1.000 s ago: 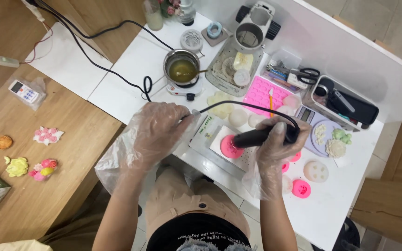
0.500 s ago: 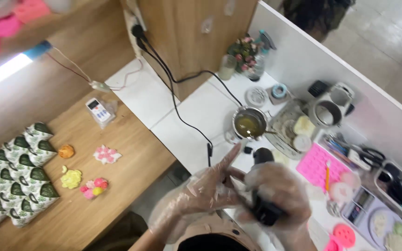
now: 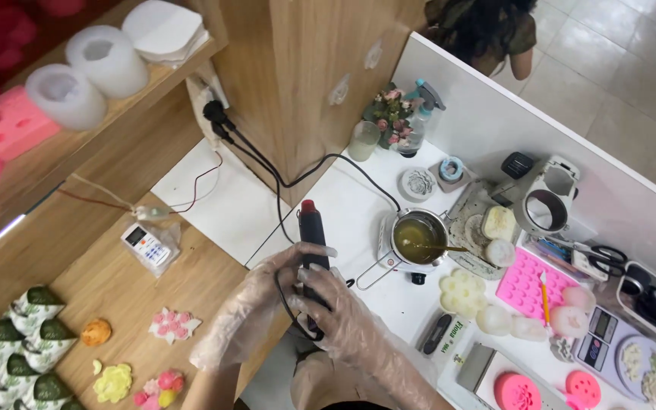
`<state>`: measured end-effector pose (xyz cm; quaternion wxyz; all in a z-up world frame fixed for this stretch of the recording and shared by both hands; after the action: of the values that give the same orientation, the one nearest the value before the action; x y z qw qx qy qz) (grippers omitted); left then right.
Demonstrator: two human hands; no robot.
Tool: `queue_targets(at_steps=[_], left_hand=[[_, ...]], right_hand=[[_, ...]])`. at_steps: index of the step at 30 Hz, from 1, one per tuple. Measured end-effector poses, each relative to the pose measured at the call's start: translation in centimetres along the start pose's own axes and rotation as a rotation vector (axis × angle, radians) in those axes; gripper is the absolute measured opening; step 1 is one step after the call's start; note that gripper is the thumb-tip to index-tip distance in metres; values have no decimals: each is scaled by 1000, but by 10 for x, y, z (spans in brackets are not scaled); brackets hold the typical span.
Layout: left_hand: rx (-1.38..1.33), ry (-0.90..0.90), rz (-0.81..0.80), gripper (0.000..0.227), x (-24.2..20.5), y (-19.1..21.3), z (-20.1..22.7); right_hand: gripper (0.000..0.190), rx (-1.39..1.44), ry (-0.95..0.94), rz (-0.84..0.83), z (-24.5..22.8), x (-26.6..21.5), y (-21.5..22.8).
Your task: Creating decorative candles by melting wax and adding fine details to silicone molds.
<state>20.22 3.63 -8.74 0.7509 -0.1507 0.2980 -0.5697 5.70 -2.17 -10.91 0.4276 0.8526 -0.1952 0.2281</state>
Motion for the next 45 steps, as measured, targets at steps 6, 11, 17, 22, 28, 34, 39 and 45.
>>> queue_targets(at_steps=[6, 11, 17, 22, 28, 34, 39, 45], left_hand=[[90, 220, 167, 60, 31, 12, -17], [785, 96, 129, 29, 113, 98, -105], [1522, 19, 225, 24, 145, 104, -103], [1859, 10, 126, 25, 171, 129, -136], [1717, 172, 114, 40, 167, 120, -102], [2173, 30, -165, 66, 137, 75, -39], [2191, 298, -109, 58, 115, 75, -37], [674, 171, -161, 67, 123, 29, -132]], right_hand=[[61, 76, -420, -98, 22, -2, -27], [49, -247, -332, -406, 23, -22, -49], [30, -291, -318, -174, 24, -36, -4], [25, -344, -692, 69, 56, -46, 84], [68, -400, -1587, 457, 150, -123, 152], [50, -10, -1574, 667, 203, -133, 145], [37, 107, -1413, 486, 180, -76, 143], [34, -106, -1345, 224, 183, -66, 141]])
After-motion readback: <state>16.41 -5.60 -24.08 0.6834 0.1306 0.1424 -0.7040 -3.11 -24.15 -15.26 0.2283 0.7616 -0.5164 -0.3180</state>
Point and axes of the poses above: each hand's wrist, its own x-axis towards the middle knuckle, its own y-axis out of the back of the hand, z = x × y, the point moved 5 cm from there along x, towards the middle knuckle, and after that the axes turned 2 degrees about z, right-handed, at the moved point
